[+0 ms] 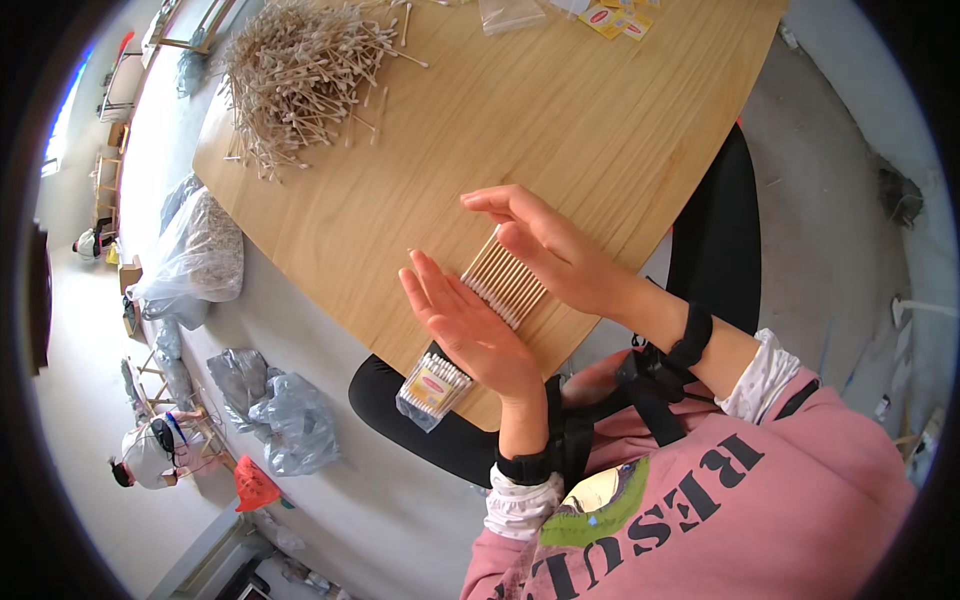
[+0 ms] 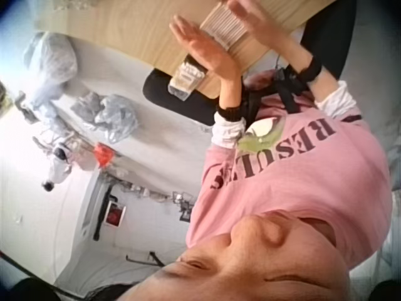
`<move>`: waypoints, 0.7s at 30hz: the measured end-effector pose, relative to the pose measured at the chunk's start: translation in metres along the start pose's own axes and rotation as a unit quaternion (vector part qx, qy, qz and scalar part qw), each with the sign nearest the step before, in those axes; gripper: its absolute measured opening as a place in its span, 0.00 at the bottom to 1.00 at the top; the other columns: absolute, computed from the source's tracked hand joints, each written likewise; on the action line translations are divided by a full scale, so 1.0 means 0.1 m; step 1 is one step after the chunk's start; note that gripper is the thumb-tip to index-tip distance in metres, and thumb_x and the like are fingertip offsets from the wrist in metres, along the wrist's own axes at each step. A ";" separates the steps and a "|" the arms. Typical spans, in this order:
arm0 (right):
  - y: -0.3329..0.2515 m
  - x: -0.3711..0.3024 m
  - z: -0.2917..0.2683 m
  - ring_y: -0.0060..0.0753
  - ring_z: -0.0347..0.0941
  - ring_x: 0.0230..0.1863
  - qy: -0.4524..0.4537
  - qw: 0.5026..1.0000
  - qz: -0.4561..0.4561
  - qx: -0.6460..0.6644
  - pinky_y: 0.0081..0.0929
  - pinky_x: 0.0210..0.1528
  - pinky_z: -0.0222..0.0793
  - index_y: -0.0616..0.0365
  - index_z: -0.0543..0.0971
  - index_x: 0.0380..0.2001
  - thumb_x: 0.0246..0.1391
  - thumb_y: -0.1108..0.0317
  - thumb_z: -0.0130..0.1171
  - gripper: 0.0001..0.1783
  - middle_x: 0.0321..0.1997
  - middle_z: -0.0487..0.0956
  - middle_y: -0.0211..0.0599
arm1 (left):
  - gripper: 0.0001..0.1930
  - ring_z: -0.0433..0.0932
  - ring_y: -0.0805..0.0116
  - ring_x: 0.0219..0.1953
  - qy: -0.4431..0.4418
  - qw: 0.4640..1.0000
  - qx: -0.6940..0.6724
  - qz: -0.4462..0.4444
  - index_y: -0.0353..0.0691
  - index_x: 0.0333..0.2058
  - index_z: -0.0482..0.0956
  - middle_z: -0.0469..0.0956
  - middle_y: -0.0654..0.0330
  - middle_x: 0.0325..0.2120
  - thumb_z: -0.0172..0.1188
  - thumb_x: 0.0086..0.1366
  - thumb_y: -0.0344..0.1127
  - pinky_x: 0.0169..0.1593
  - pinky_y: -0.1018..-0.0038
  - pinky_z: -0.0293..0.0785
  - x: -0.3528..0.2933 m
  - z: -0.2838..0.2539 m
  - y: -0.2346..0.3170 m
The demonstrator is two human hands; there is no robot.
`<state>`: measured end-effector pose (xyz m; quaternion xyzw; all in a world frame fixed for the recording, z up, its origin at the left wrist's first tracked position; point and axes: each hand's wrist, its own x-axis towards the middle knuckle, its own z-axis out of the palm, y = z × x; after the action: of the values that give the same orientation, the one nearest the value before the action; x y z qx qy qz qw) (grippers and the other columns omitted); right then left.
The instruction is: The recorder counts cotton swabs and packs them into small plastic bags at a table.
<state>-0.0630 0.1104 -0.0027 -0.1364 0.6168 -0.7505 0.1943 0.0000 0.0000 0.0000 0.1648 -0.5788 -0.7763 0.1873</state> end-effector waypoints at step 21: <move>0.05 -0.01 0.12 0.42 0.54 0.74 0.091 0.992 -0.084 -0.020 0.40 0.75 0.48 0.65 0.61 0.65 0.67 0.37 0.42 0.41 0.69 0.63 0.49 | 0.37 0.48 0.59 0.74 0.081 0.995 -0.030 0.053 0.41 0.72 0.45 0.52 0.50 0.71 0.36 0.76 0.60 0.75 0.63 0.43 0.01 0.07 -0.03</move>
<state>-0.0563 0.0990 -0.0051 -0.1231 0.6329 -0.7611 0.0707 -0.0044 0.0062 -0.0005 0.1905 -0.5460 -0.7666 0.2792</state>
